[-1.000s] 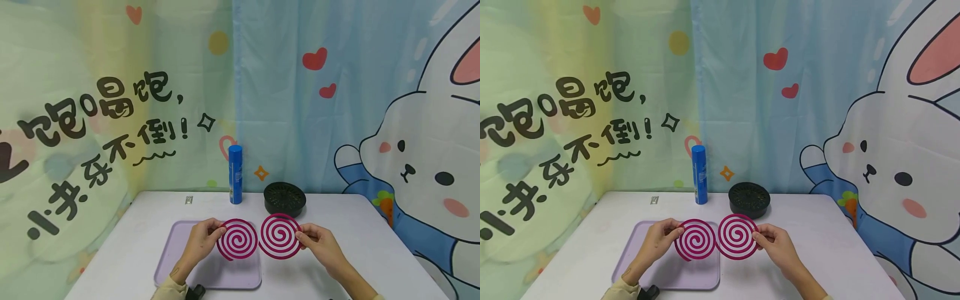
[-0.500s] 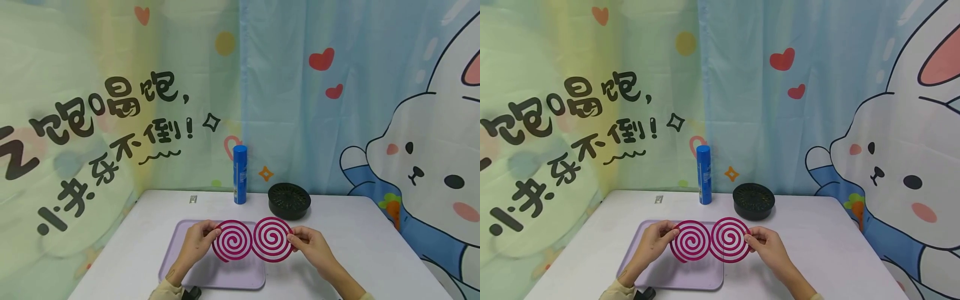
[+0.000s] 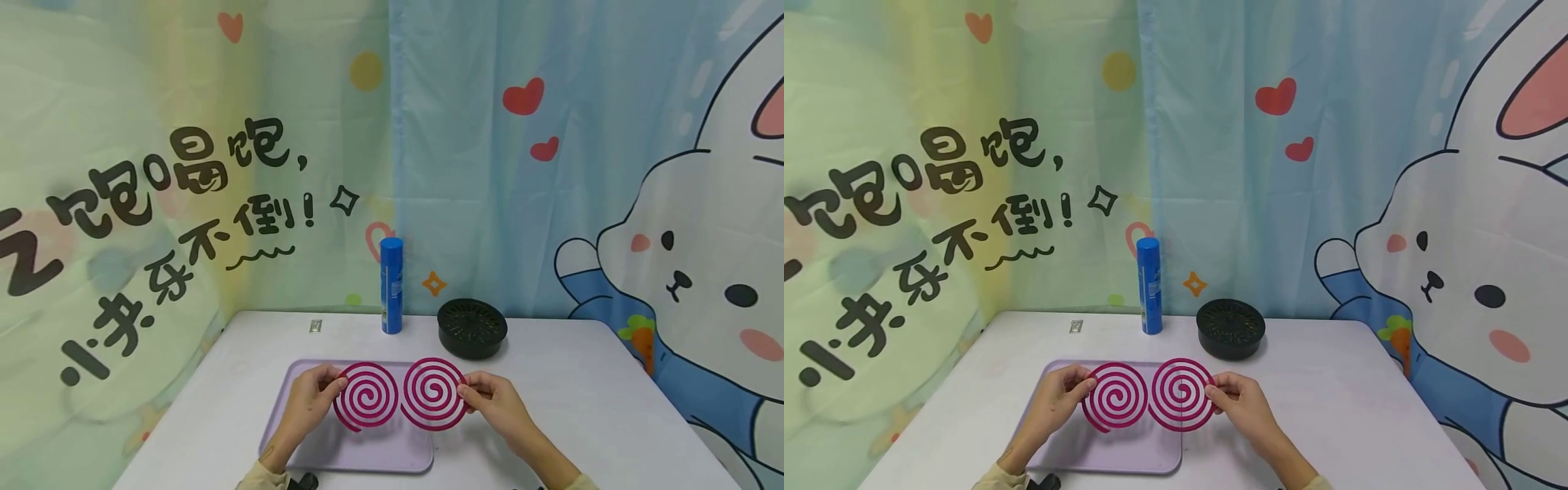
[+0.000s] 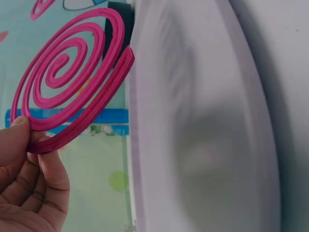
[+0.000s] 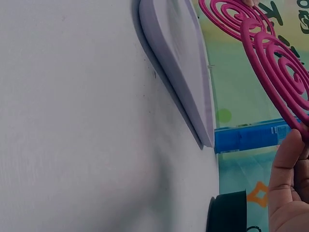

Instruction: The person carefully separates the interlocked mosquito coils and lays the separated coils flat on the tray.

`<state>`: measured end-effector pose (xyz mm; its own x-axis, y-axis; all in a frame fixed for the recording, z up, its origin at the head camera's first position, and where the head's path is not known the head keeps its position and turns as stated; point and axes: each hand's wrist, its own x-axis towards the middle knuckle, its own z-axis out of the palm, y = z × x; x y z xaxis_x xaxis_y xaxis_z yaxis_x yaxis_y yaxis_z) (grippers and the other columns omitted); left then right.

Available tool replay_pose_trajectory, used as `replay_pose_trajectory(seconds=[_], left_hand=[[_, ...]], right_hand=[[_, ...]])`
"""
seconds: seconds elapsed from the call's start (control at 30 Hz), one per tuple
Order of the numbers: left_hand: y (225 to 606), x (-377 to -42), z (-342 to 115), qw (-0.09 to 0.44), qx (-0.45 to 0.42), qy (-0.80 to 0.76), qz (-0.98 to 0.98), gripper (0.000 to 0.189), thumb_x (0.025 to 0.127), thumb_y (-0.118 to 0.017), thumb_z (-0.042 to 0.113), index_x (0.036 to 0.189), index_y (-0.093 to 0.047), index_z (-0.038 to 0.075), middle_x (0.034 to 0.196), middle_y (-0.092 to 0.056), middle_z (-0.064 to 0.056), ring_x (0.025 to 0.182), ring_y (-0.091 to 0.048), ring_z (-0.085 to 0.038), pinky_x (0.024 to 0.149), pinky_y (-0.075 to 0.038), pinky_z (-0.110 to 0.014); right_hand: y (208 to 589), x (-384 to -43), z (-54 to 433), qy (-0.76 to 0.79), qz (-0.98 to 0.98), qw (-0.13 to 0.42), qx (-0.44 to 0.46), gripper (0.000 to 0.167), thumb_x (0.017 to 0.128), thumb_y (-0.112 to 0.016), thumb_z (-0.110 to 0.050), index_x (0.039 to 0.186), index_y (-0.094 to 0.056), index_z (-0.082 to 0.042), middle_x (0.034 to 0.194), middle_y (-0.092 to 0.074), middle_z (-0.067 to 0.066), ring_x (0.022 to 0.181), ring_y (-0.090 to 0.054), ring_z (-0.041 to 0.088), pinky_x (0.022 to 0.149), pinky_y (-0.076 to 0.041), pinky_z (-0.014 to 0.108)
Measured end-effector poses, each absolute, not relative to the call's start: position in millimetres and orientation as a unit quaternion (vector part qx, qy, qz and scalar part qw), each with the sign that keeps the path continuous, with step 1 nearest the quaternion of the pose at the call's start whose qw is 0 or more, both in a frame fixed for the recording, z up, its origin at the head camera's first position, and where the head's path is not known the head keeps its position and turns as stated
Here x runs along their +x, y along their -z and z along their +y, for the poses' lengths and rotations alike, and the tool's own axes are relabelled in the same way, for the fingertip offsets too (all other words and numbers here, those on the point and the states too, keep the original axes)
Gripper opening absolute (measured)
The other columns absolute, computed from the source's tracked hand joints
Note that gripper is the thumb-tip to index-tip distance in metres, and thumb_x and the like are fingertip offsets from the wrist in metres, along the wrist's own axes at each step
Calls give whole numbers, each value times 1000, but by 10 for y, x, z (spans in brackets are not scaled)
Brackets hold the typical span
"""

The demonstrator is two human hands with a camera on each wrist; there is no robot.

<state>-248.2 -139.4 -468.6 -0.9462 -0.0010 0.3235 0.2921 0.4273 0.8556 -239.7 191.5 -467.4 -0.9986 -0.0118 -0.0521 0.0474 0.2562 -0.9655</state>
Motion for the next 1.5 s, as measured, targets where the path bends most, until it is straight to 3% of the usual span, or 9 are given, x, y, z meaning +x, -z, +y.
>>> replay_pose_trajectory(seconds=[0.63, 0.93, 1.5], left_hand=[[4766, -2484, -1543, 127, -68, 535, -832, 4, 90, -70, -1, 86, -70, -2, 74, -67, -6, 66, -54, -2, 62, -48, -19], [4806, -2452, -1638, 128, -23, 490, -862, 7, 90, -74, 7, 86, -72, 2, 74, -68, -3, 66, -57, -4, 61, -47, -20], [4885, -2478, -1795, 127, 5, 468, -875, 5, 90, -74, 6, 87, -73, 1, 77, -72, -6, 68, -60, -7, 61, -48, -20]], right_hand=[[4827, -2431, 1721, 623, 780, 40, -37, 26, 97, -69, -14, 108, -65, 8, 90, -69, 9, 78, -64, 17, 69, -57, 24], [4859, -2435, 1626, 624, 780, 42, -24, 24, 96, -69, -13, 106, -66, 8, 89, -70, 9, 77, -63, 17, 68, -57, 26], [4849, -2471, 1414, 619, 783, 50, -30, 19, 97, -68, -11, 104, -67, 7, 86, -70, 7, 75, -62, 14, 67, -57, 26]])
